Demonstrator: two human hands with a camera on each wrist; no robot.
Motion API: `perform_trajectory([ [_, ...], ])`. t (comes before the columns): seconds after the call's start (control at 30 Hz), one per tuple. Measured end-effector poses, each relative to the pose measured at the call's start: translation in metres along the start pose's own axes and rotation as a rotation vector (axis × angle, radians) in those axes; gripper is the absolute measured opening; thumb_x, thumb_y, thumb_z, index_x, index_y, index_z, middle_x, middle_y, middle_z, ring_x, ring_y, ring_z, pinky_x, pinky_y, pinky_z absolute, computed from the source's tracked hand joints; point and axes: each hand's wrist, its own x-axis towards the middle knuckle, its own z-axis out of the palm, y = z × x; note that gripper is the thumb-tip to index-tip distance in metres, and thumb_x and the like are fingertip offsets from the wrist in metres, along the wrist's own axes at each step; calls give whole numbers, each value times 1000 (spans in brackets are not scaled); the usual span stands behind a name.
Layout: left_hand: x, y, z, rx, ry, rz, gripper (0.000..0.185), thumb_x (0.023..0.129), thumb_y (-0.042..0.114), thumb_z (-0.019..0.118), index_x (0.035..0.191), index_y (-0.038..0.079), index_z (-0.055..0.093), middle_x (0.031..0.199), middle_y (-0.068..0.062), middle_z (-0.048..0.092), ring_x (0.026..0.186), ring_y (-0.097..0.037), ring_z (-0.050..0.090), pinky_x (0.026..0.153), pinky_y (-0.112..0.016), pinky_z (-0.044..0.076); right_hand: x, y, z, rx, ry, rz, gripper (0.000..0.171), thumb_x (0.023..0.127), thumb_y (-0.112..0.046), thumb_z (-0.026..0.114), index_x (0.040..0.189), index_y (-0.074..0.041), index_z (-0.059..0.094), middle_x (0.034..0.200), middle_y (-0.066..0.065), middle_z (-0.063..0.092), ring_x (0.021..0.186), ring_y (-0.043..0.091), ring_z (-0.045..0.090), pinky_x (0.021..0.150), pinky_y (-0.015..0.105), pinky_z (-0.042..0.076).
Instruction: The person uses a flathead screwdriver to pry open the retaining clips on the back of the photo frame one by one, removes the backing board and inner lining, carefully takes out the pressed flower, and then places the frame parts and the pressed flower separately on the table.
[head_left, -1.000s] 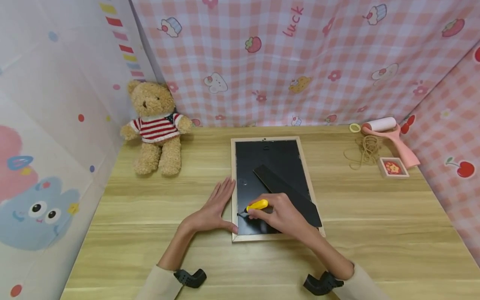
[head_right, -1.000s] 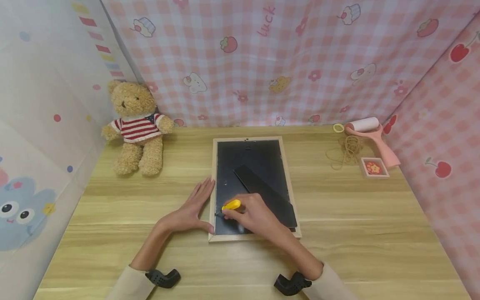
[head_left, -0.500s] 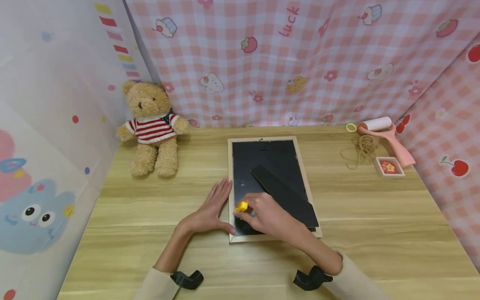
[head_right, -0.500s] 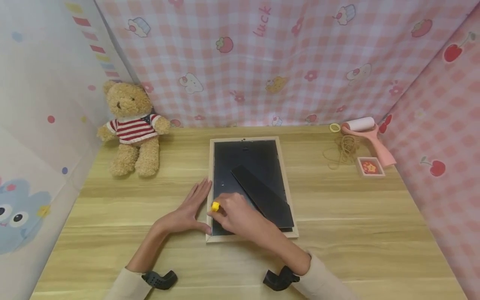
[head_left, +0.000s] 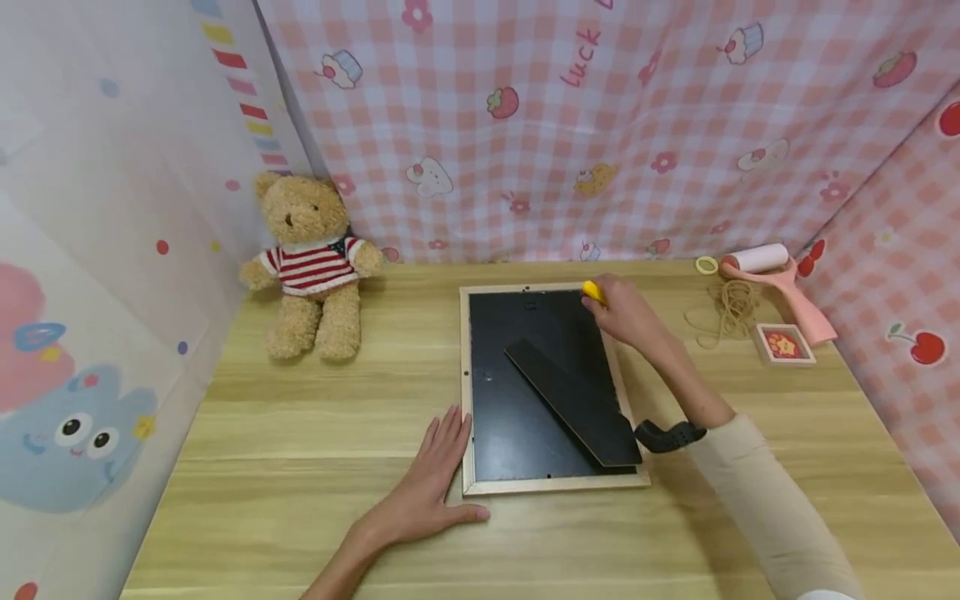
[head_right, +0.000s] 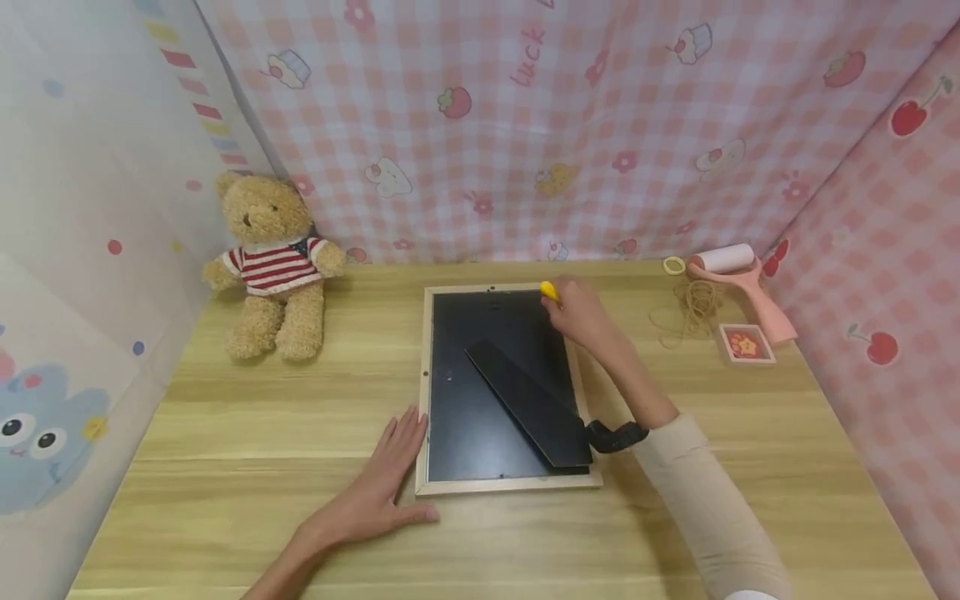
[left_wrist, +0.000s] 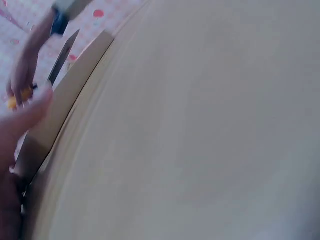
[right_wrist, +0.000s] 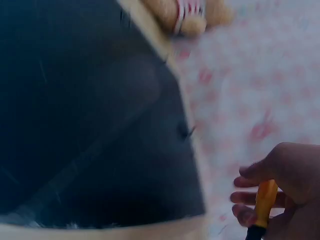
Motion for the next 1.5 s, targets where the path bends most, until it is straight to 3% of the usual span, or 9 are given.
perform_trajectory([
  [0.13,-5,8,10,39,51,-33,109,99,44,79,172,-7,16,181,-30,10,171,-38,5,134,-24,-16,16,29,10,-34,-50,-21,36,108,-2,65,138,16,65,144,40,63,128,56,62,109,66,52],
  [0.23,-5,6,12,37,96,-34,104,97,36,82,172,-6,22,180,-29,17,170,-40,12,135,-23,-11,21,41,18,-65,-67,-27,39,108,-3,65,142,15,63,147,39,61,133,57,59,117,69,44],
  [0.4,-6,-5,0,29,263,-76,88,90,22,88,164,-2,46,169,-25,47,158,-43,42,138,-37,19,23,52,21,-126,-38,-10,31,106,0,65,132,18,68,125,40,64,110,54,65,101,65,54],
  [0.53,1,-19,-18,84,460,-120,50,84,9,91,125,1,62,143,-18,71,133,-41,68,115,-54,53,19,62,17,-166,29,13,19,104,2,69,115,17,69,106,34,63,92,47,65,85,60,58],
  [0.73,18,-38,-33,225,609,-71,33,82,2,93,87,4,60,121,-22,73,113,-39,71,92,-52,63,-3,78,8,-208,83,53,16,101,0,74,94,10,62,93,29,64,83,43,64,77,59,56],
  [0.93,27,-29,-33,42,510,-278,11,106,7,72,97,1,71,166,-32,45,154,-52,43,123,-68,41,-19,93,5,-198,80,95,24,100,-10,75,89,6,62,82,22,61,73,38,59,67,55,50],
  [1.13,28,-19,-31,-115,407,-348,49,116,34,56,129,-11,70,178,-35,14,166,-56,13,133,-72,15,-38,124,10,-126,73,134,35,99,-22,80,80,-2,57,69,8,50,63,26,48,57,40,39],
  [1.37,42,-21,-31,-143,197,-352,110,108,59,60,168,-17,9,180,-34,-6,169,-48,-9,135,-64,-10,-84,103,11,-110,127,148,39,98,-21,80,73,-6,53,64,4,45,57,23,44,54,36,33],
  [1.5,54,-41,-40,-126,145,-313,121,102,67,64,171,-9,1,182,-29,-8,170,-45,-11,136,-62,-11,-109,81,12,-91,142,209,37,98,-18,78,75,-3,53,65,4,44,58,21,44,54,34,32],
])
